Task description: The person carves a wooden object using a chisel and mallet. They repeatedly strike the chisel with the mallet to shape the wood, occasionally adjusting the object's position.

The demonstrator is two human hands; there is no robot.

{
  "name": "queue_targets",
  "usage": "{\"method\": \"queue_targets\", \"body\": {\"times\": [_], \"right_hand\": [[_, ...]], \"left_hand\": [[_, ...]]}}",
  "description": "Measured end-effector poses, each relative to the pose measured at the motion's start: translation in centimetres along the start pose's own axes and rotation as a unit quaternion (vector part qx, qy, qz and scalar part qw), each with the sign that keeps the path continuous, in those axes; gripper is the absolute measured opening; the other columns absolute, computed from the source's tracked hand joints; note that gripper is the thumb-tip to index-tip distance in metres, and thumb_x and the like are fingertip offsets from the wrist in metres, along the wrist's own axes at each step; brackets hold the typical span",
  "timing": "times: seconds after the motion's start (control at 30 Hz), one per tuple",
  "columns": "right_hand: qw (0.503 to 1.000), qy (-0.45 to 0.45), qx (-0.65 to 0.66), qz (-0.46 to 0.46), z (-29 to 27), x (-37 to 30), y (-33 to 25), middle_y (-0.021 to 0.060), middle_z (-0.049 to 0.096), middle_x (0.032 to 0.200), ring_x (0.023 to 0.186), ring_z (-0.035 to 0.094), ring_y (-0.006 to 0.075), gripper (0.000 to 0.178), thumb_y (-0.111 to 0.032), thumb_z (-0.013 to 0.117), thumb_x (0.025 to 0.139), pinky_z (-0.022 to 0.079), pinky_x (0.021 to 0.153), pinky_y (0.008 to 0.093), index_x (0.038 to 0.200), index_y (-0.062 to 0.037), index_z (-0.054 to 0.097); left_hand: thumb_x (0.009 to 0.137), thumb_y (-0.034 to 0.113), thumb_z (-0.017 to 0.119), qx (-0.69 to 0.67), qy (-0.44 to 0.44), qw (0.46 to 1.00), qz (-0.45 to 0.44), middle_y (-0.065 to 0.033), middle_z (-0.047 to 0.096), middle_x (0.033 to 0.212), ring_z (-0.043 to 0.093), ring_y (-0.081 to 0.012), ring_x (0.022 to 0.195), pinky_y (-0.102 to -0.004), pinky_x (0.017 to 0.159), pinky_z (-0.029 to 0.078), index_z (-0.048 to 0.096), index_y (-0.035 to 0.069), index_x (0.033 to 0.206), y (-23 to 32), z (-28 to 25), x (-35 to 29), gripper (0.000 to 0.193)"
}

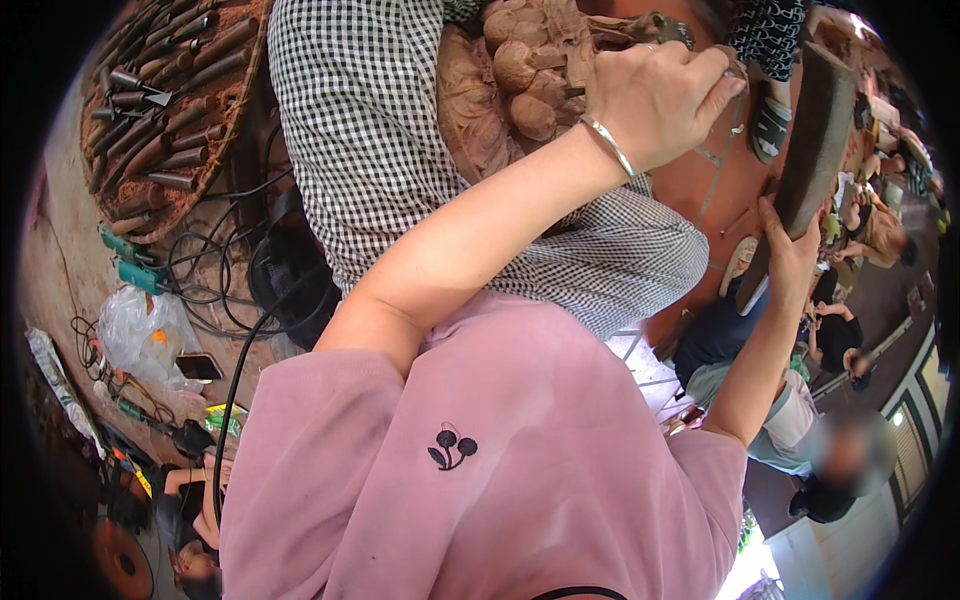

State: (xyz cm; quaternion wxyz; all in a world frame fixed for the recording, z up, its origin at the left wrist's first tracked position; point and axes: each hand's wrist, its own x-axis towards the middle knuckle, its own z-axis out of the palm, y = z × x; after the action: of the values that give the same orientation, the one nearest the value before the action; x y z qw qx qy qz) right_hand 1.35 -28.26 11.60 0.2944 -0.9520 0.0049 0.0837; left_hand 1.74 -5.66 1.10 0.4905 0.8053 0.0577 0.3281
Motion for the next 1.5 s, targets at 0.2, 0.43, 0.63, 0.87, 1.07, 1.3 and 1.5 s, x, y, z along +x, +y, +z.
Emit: {"method": "queue_targets", "body": {"times": [0.2,0.43,0.63,0.87,1.07,1.3,1.5], "right_hand": [[0.998,-0.022,0.051,0.028,0.8,0.3,-0.6,0.0033,0.06,0.083,0.066,0.056,0.0108,0.036,-0.011,0.074,0.084,0.047,0.058,0.0264,0.115,0.001,0.059],[0.995,-0.048,0.082,0.019,1.2,1.1,-0.5,0.0028,0.061,0.083,0.068,0.056,0.0101,0.036,-0.016,0.073,0.086,0.046,0.061,0.0253,0.115,-0.0002,0.06],[0.998,-0.058,-0.008,-0.017,2.6,0.9,-1.9,0.0024,0.061,0.082,0.068,0.056,0.01,0.034,-0.015,0.073,0.086,0.045,0.062,0.0255,0.113,0.0,0.059],[0.998,-0.056,-0.008,-0.024,3.0,0.5,-0.5,0.0024,0.061,0.087,0.071,0.056,0.0101,0.033,-0.014,0.073,0.086,0.046,0.064,0.0259,0.112,-0.0012,0.058],[0.998,-0.044,0.051,0.011,3.4,-0.3,-0.8,0.0013,0.061,0.09,0.079,0.055,0.0091,0.031,-0.011,0.073,0.086,0.046,0.072,0.0252,0.112,-0.0021,0.057],[0.999,-0.013,0.037,-0.02,3.4,-1.1,-0.8,0.0004,0.061,0.088,0.077,0.055,0.0095,0.029,-0.012,0.075,0.086,0.045,0.07,0.0252,0.107,-0.003,0.058],[0.999,0.017,0.012,-0.029,3.3,-1.3,-1.1,0.0019,0.06,0.087,0.076,0.055,0.0102,0.031,-0.014,0.075,0.085,0.045,0.069,0.0259,0.107,-0.0024,0.058]], "left_hand": [[0.085,0.038,0.066,-0.008,0.052,0.999,0.008,-0.0046,0.059,0.061,0.064,-0.0225,0.054,-0.0341,0.044,0.049,0.068,0.016,0.086,-0.4,0.7,0.1,0.022],[0.083,0.039,0.068,0.029,0.048,0.998,-0.021,-0.0035,0.057,0.061,0.062,-0.0211,0.054,-0.0337,0.043,0.047,0.066,0.016,0.086,-0.8,1.2,0.2,0.023],[0.083,0.041,0.068,0.012,0.087,0.996,-0.009,-0.001,0.055,0.06,0.06,-0.0186,0.052,-0.0318,0.041,0.045,0.066,0.016,0.085,-0.7,0.9,0.2,0.024],[0.084,0.042,0.067,0.005,0.1,0.995,-0.008,-0.0003,0.055,0.059,0.059,-0.0182,0.051,-0.0316,0.04,0.044,0.067,0.017,0.085,-0.7,1.0,-0.1,0.025],[0.087,0.047,0.062,0.003,0.127,0.992,0.01,0.0003,0.054,0.058,0.059,-0.0178,0.05,-0.0309,0.04,0.043,0.068,0.019,0.086,-0.8,0.8,-0.1,0.028],[0.088,0.049,0.061,-0.021,0.16,0.986,0.031,0.0009,0.053,0.059,0.058,-0.0168,0.05,-0.0311,0.04,0.043,0.069,0.02,0.091,-1.0,0.4,-0.2,0.03],[0.087,0.048,0.062,-0.019,0.141,0.99,0.017,0.001,0.054,0.059,0.058,-0.0171,0.05,-0.0313,0.04,0.043,0.068,0.02,0.089,-0.9,0.1,-0.1,0.029]]}}
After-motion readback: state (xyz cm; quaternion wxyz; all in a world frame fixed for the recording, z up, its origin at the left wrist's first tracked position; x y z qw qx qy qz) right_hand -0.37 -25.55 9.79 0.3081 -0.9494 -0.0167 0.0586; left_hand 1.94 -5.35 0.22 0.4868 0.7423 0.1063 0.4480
